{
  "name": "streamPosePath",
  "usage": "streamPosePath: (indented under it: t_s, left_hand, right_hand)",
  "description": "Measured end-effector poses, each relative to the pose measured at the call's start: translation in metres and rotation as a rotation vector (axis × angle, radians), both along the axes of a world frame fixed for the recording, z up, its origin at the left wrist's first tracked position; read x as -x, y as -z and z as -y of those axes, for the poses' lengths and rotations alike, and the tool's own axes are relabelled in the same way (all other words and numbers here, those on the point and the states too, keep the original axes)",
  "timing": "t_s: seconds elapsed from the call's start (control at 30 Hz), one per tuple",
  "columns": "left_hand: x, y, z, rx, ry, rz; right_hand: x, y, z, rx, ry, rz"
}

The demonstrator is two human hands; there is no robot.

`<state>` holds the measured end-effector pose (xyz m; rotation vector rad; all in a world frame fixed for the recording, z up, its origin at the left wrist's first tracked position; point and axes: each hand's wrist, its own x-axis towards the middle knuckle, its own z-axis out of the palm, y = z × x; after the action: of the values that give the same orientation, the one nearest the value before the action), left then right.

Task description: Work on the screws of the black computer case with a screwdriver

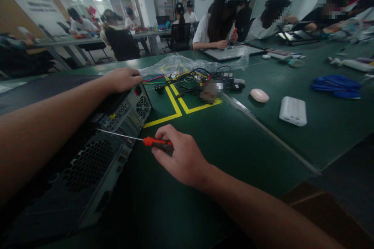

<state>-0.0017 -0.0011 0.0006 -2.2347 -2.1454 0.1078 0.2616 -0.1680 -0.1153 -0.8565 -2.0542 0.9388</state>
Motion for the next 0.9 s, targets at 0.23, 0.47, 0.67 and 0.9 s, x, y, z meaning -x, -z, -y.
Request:
streamPosePath:
  t_s: [0.23,0.47,0.67,0.9]
  left_hand:
    - [-0.0014,-0.0012,0.0013,0.006,0.011,-0.017]
    - [-0.0002,-0.0005,-0.0009,0.014,0.008,-0.021]
    - [-0.0002,-0.001,0.0,0.016,0.008,-0.017]
    - [0.001,0.0005,-0.0016,0.01,0.006,-0.021]
  right_hand:
    - [-0.0014,-0.0027,0.0009,0.003,-0.012,-0.019]
    - [-0.0008,-0.0021,0.0002,-0.01,-0.002,-0.011]
    - [-0.0014,-0.0029,0.0001,0.009,-0.008,-0.022]
    - [-0.0014,-0.0033,0.0004,0.011,-0.005,-0.009]
